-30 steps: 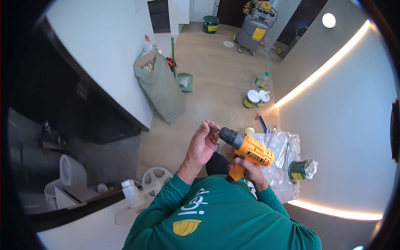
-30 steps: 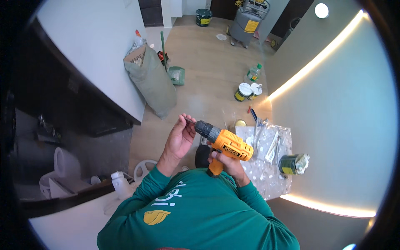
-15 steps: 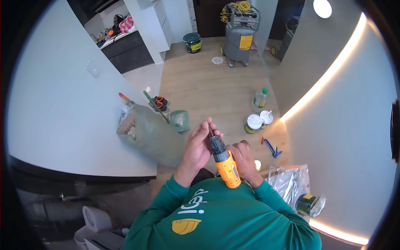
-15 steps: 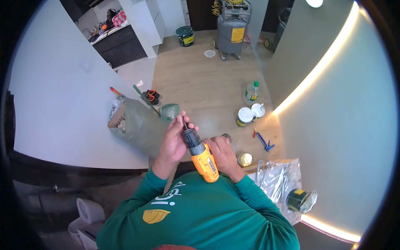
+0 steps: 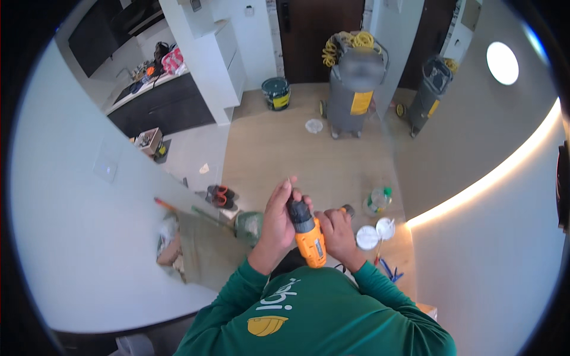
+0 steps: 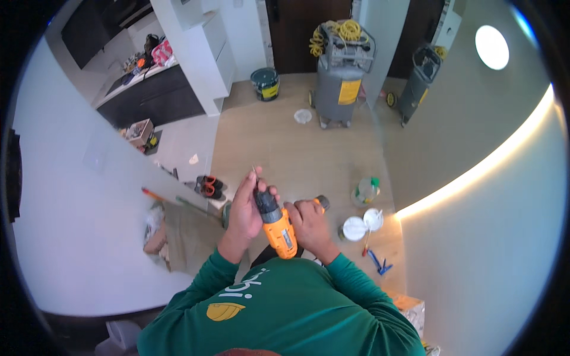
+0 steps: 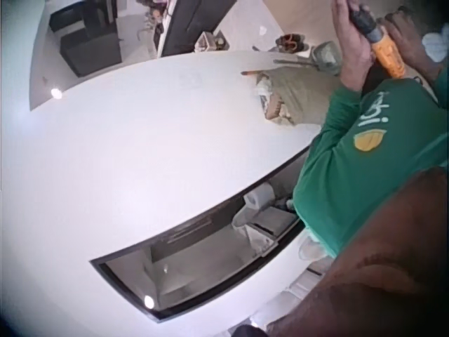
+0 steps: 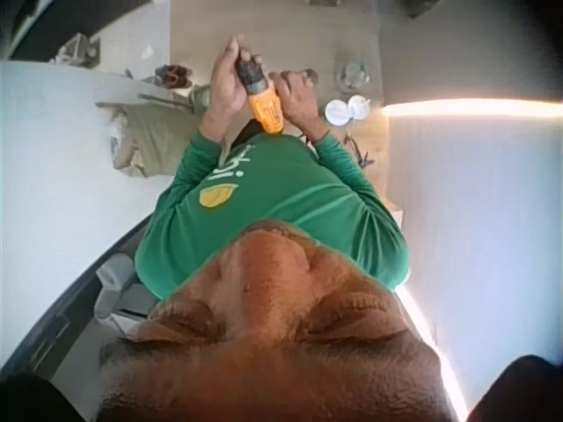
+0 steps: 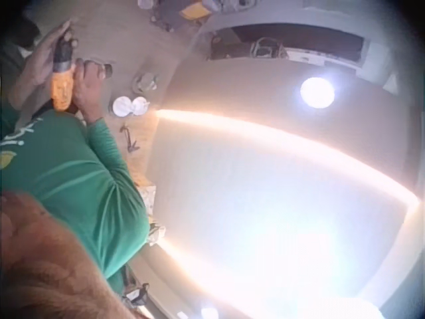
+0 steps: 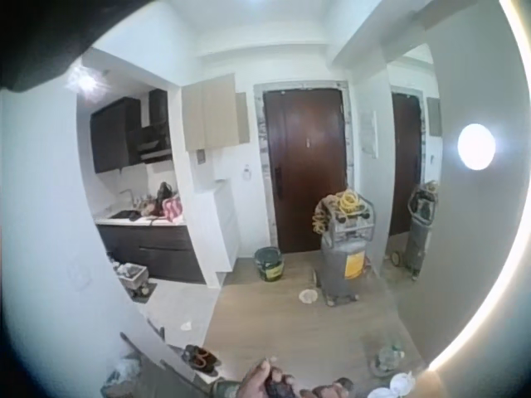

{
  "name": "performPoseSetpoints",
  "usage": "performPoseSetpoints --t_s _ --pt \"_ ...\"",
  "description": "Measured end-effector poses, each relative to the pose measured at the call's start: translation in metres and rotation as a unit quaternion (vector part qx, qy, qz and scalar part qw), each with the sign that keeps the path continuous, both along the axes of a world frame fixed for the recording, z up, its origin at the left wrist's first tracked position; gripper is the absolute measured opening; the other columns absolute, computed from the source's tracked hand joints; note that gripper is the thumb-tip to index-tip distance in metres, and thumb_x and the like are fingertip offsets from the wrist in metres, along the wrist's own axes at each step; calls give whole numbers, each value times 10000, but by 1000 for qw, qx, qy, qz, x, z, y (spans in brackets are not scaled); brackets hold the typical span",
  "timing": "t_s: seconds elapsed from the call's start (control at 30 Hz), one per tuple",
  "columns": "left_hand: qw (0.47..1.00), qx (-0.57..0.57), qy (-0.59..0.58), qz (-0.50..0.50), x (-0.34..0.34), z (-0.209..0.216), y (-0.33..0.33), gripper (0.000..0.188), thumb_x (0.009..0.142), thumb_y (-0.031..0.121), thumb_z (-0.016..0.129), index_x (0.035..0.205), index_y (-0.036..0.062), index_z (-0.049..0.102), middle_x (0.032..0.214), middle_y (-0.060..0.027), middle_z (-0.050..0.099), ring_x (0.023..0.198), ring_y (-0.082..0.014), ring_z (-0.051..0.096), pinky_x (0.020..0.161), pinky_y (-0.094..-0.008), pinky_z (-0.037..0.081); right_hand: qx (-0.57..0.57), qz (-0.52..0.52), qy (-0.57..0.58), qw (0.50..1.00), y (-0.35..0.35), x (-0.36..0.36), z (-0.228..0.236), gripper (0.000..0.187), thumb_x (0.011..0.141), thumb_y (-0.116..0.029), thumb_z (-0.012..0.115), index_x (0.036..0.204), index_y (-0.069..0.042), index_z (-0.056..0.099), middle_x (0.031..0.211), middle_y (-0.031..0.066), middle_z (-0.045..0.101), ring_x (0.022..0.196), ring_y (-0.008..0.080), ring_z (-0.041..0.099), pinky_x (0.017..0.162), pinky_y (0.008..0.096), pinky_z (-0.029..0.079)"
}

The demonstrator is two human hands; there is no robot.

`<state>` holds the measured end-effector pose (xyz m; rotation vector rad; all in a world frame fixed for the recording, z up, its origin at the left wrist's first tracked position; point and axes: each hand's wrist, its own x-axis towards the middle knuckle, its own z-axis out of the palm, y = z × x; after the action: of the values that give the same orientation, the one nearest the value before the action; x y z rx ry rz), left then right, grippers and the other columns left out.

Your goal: The person uses a manual screwdriver to tighten screws on a cabinet hinge, then switches to a power drill to drive a screw into the upper hinge of the cabinet door.

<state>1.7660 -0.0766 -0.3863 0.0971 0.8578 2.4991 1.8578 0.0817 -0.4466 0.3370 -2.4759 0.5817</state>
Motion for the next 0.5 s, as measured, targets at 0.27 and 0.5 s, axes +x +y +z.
performPoseSetpoints --t_s 0.27,0.5 --pt "998 -14 -58 -32 -196 -16 37 228 1071 317 557 1192 124 572 869 2 553 863 -206 617 780 -402 559 4 111 -244 963 53 -175 31 639 826 -202 732 1400 -47 498 1142 121 573 1105 330 587 974 459 445" --pt "991 7 -101 -91 -335 -39 66 203 1068 316 562 1176 147 591 870 17 558 858 -193 624 781 -405 573 -300 155 -278 899 114 -327 84 499 948 -193 699 1394 -24 553 1212 143 578 1131 257 605 923 380 519"
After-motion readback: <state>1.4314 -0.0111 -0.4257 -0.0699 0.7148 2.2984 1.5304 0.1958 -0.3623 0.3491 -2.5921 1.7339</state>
